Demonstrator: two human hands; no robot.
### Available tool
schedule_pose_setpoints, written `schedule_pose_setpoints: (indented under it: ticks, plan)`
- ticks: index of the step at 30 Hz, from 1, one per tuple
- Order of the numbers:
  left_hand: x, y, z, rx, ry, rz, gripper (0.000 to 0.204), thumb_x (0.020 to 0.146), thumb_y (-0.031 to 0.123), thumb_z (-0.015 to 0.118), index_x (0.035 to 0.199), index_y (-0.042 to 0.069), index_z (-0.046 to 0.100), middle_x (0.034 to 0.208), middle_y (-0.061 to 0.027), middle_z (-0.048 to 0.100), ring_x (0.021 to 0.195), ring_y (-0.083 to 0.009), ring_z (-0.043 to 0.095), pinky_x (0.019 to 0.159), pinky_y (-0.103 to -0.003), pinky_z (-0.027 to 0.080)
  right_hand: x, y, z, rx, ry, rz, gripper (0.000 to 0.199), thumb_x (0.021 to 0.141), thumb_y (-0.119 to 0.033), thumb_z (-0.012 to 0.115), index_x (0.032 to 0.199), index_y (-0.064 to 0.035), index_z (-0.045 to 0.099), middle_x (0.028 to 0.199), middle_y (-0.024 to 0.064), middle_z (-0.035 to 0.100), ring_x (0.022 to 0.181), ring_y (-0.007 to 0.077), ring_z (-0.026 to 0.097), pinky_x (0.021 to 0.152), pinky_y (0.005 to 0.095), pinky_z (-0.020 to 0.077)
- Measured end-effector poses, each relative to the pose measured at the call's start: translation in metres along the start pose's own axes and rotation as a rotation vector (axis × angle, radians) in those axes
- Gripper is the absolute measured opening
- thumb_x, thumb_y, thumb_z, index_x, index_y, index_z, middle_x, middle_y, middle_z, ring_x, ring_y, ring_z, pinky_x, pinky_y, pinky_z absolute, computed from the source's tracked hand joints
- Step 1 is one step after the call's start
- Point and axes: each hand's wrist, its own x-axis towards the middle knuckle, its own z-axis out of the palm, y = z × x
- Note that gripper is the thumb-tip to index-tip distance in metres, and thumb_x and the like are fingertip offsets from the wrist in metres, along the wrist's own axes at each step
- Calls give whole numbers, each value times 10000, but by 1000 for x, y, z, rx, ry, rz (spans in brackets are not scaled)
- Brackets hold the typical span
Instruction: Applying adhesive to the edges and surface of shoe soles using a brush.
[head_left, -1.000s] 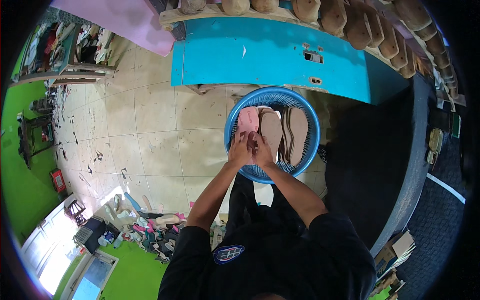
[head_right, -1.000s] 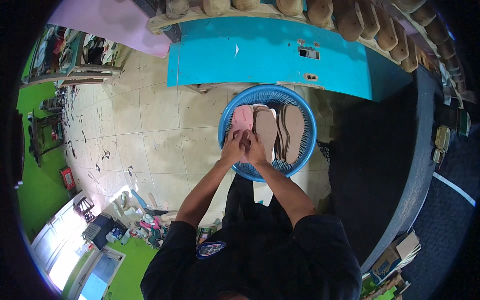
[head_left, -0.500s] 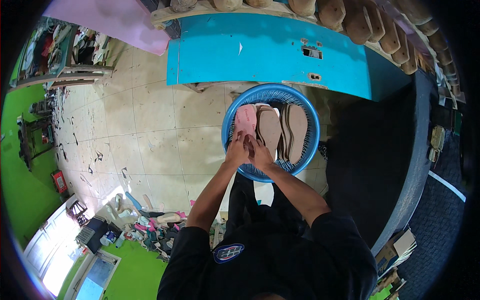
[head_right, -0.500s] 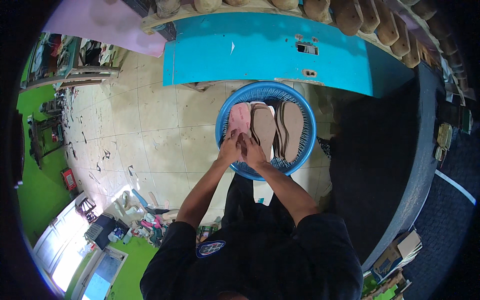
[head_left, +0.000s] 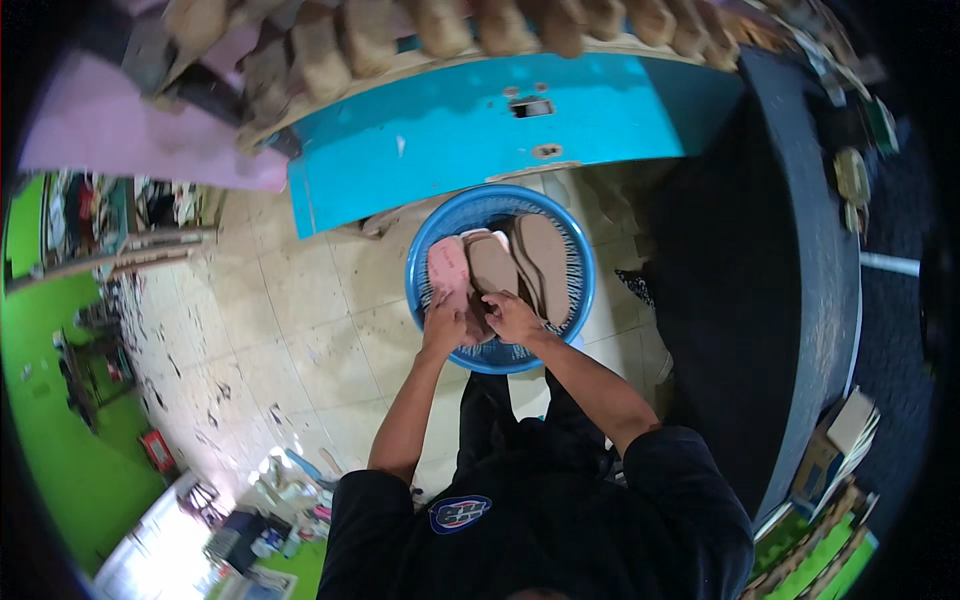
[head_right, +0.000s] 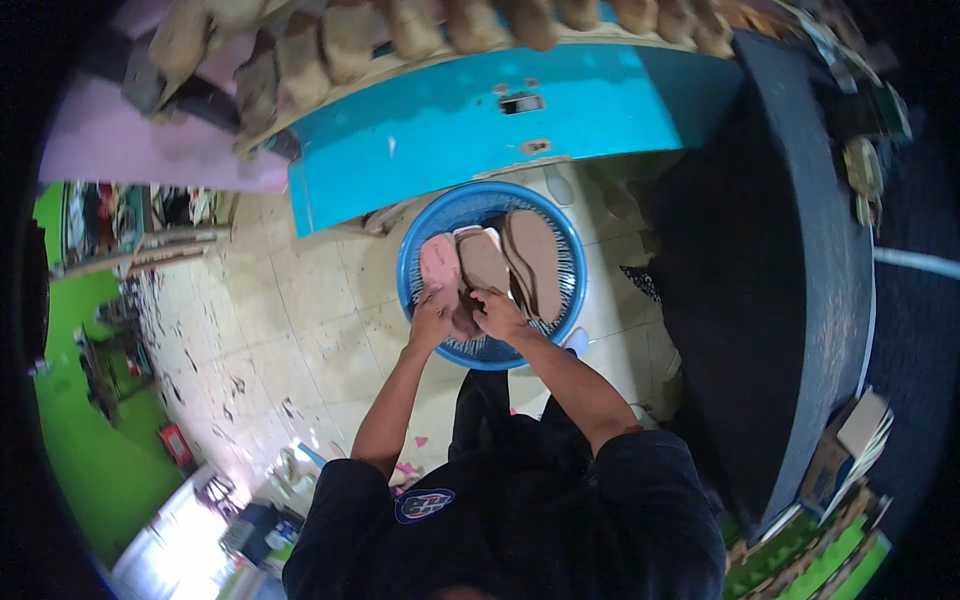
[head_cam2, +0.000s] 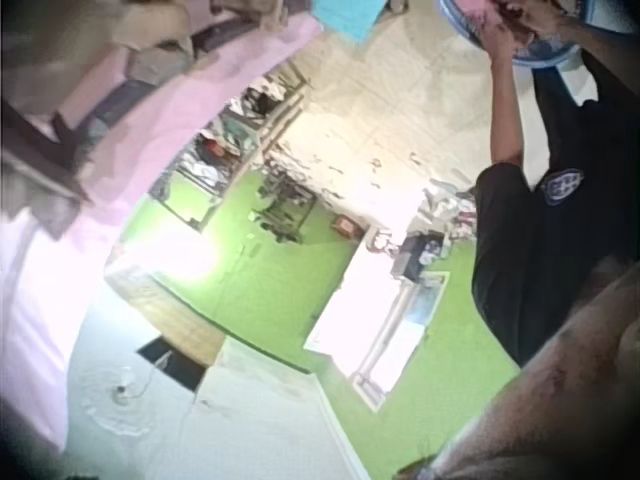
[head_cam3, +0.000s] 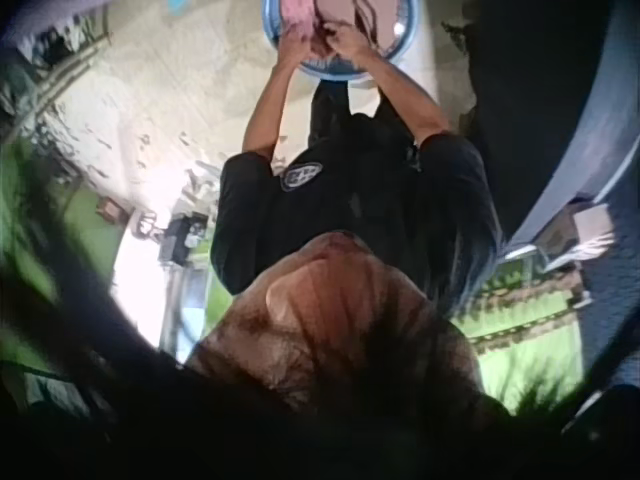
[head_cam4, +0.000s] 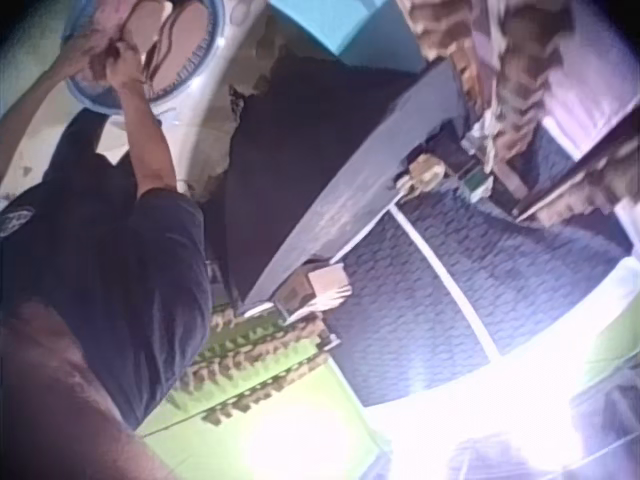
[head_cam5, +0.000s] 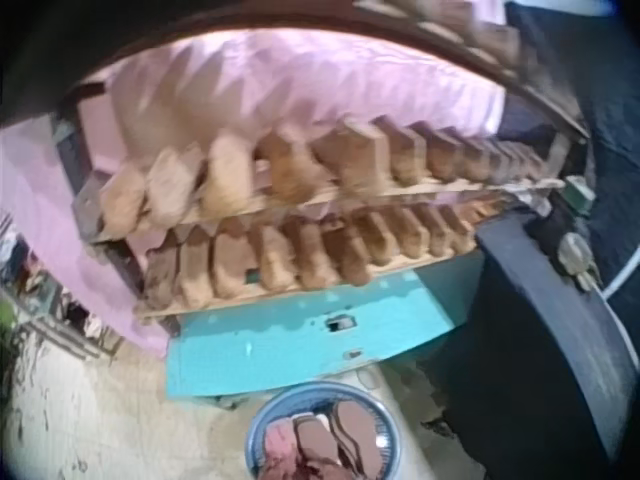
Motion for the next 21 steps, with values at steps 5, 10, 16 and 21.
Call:
schedule_pose_setpoints:
  ticks: [5,10,16,21]
  plan:
    - [-1,61,-1,43,32,134,396,847,95,590,1239,35,589,1336,-258,507,1211,-428,521,1049,-456,424,-66,15,-55,231,342,-113,313,819,-65,620,1126,-9,642,1001,171,671,862,278,684,793,367,549]
    - [1,165,18,-48,-11,335,360,860,84,594,1215,28,606,1259,-211,557,1149,-370,567,1021,-410,444,-173,45,-121,344,632,-121,278,872,-54,599,1142,-10,648,1023,119,687,919,218,672,807,330,546]
    - [-7,308,54,-363,-143,499,318,874,-4,555,1185,9,619,1236,-151,592,1102,-269,616,926,-357,509,-326,73,-191,397,1122,-148,234,868,-28,617,1096,-14,667,1000,115,688,889,230,682,798,322,549]
    - [-53,434,107,-498,-371,650,269,931,-8,535,1187,-46,608,1256,-142,590,1109,-228,627,977,-323,489,-462,112,-208,465,1528,-167,172,905,14,598,1059,11,673,955,101,690,867,168,692,779,286,553]
